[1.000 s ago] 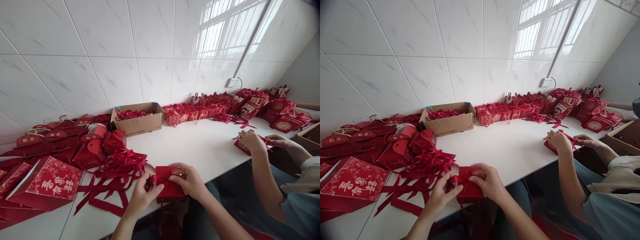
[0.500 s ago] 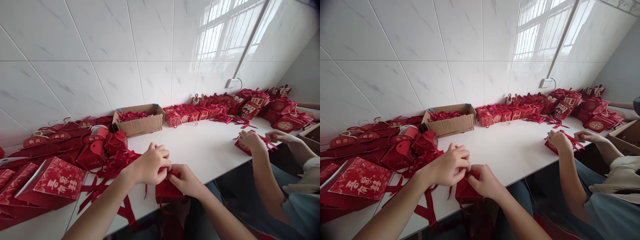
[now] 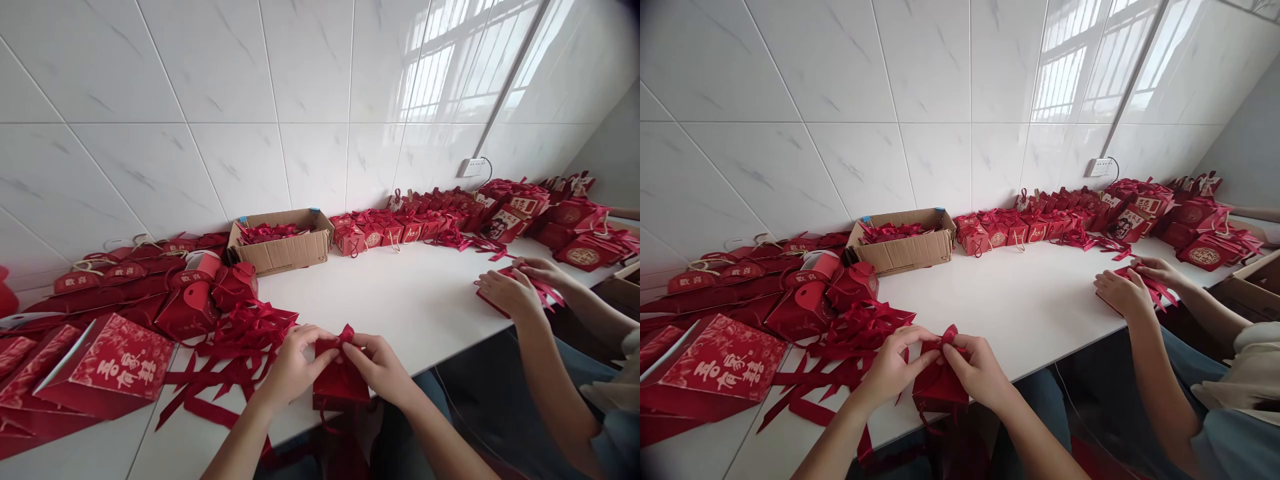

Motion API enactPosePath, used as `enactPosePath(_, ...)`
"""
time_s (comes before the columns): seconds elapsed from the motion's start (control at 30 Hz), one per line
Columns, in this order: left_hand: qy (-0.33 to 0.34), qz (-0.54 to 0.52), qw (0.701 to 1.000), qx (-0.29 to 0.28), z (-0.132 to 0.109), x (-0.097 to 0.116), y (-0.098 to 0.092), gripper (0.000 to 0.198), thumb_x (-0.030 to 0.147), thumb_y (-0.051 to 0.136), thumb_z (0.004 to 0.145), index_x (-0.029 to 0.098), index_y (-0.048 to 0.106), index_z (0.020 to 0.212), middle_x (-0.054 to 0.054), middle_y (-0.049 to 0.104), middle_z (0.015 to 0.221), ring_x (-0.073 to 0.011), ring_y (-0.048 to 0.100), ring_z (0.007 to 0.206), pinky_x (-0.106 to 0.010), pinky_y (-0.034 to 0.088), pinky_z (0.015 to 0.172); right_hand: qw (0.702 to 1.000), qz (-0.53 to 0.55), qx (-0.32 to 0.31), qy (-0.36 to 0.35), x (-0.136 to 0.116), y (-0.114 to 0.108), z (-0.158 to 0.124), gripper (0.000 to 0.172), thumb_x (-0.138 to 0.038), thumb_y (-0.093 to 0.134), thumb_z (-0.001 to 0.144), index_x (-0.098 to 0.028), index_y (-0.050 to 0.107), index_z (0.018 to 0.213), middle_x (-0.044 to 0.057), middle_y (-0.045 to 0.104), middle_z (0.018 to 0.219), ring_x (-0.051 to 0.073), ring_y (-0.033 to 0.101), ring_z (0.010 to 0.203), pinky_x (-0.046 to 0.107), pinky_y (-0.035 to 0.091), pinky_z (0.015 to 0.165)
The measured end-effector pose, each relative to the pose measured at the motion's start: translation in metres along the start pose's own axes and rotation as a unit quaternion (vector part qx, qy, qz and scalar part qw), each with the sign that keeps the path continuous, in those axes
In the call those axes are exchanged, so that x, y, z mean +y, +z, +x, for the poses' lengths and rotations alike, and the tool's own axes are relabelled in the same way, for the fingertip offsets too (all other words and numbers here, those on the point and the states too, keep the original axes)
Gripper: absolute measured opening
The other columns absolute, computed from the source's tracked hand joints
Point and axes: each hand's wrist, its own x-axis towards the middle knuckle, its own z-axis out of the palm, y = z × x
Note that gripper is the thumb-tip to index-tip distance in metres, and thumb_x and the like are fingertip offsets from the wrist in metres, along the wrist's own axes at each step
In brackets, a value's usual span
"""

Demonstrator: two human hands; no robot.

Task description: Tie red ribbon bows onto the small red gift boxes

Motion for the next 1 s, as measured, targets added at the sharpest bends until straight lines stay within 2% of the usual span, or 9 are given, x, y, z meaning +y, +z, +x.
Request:
enactPosePath(0.13,-0.050,-0.087,0.993,0.056,-0.011,-0.004,0.013,0.014,0.032,0.061,0.080,0.021,0.069,0.083,-0.005,0.071,0.084,-0.0221,0.064,0.085,-0.032,0.049,0.081,0.999,-0.028,0.026,-0.018,-0.003,0.005,0.000,0.034,-0.044,0.050,0.089,-0.014,0.061,0.076,0.004,0.062,0.073,0.014,0.056,0.067,0.023,0.044,0.060)
enactPosePath(0.27,-0.060,-0.118,0.990,0.039,-0.017,-0.003,0.017,0.012,0.031,0.056,0.084,0.021,0.062,0.081,-0.004,0.067,0.083,-0.0199,0.062,0.085,-0.031,0.048,0.082,0.997,-0.043,0.054,-0.044,0.001,0.010,-0.001,0.020,-0.039,0.052,0.089,-0.020,0.048,0.088,0.001,0.063,0.073,0.014,0.057,0.065,0.022,0.043,0.056)
enactPosePath(0.4,-0.061,-0.099,0.992,0.039,-0.018,-0.004,0.018,0.008,0.029,0.060,0.080,0.021,0.060,0.079,-0.003,0.065,0.082,-0.0192,0.061,0.083,-0.030,0.049,0.080,0.993,-0.065,0.086,-0.039,0.006,0.011,-0.002,0.021,-0.035,0.051,0.089,-0.025,0.033,0.094,-0.004,0.063,0.065,0.011,0.050,0.049,0.020,0.035,0.045)
enactPosePath(0.5,-0.065,-0.087,0.993,0.054,-0.018,-0.005,0.019,0.007,0.027,0.060,0.079,0.021,0.061,0.076,-0.002,0.065,0.078,-0.0185,0.061,0.079,-0.029,0.050,0.076,0.984,-0.135,0.093,-0.063,0.003,0.010,-0.005,0.013,-0.033,0.050,0.089,-0.023,0.043,0.094,0.000,0.065,0.071,0.013,0.054,0.053,0.023,0.039,0.048)
enactPosePath(0.6,-0.067,-0.088,0.991,0.071,-0.019,-0.007,0.019,0.006,0.025,0.061,0.078,0.021,0.061,0.074,-0.002,0.067,0.076,-0.0185,0.063,0.077,-0.029,0.050,0.075,0.971,-0.205,0.080,-0.093,-0.002,0.008,-0.008,0.016,-0.033,0.051,0.088,-0.022,0.061,0.094,0.006,0.069,0.087,0.019,0.063,0.074,0.028,0.049,0.066)
enactPosePath(0.67,-0.064,-0.090,0.991,0.079,-0.019,-0.009,0.020,0.005,0.024,0.061,0.077,0.021,0.062,0.073,-0.002,0.068,0.077,-0.0189,0.064,0.078,-0.029,0.050,0.075,0.966,-0.230,0.072,-0.090,-0.003,0.007,-0.009,0.019,-0.033,0.056,0.086,-0.023,0.067,0.098,0.007,0.069,0.094,0.022,0.064,0.084,0.031,0.050,0.075)
enactPosePath(0.87,-0.054,-0.096,0.990,0.084,-0.020,-0.016,0.024,0.007,0.018,0.060,0.078,0.022,0.064,0.074,-0.004,0.073,0.083,-0.0209,0.068,0.082,-0.031,0.053,0.076,0.953,-0.268,0.120,-0.073,0.006,0.006,-0.008,0.021,-0.029,0.054,0.086,-0.022,0.073,0.085,0.010,0.061,0.089,0.022,0.061,0.076,0.035,0.050,0.070)
enactPosePath(0.93,-0.044,-0.093,0.991,0.089,-0.020,-0.016,0.025,0.009,0.017,0.059,0.079,0.022,0.064,0.074,-0.004,0.074,0.084,-0.0213,0.069,0.084,-0.032,0.054,0.077,0.952,-0.272,0.129,-0.061,0.008,0.005,-0.008,0.019,-0.032,0.055,0.086,-0.022,0.072,0.081,0.011,0.060,0.098,0.025,0.059,0.088,0.040,0.048,0.079)
enactPosePath(1.0,-0.034,-0.090,0.991,0.093,-0.019,-0.016,0.027,0.010,0.018,0.058,0.080,0.023,0.064,0.074,-0.004,0.074,0.085,-0.0216,0.069,0.084,-0.033,0.054,0.078,0.956,-0.267,0.116,-0.045,0.008,0.004,-0.008,0.020,-0.035,0.055,0.086,-0.023,0.070,0.079,0.012,0.058,0.115,0.030,0.052,0.110,0.048,0.041,0.093)
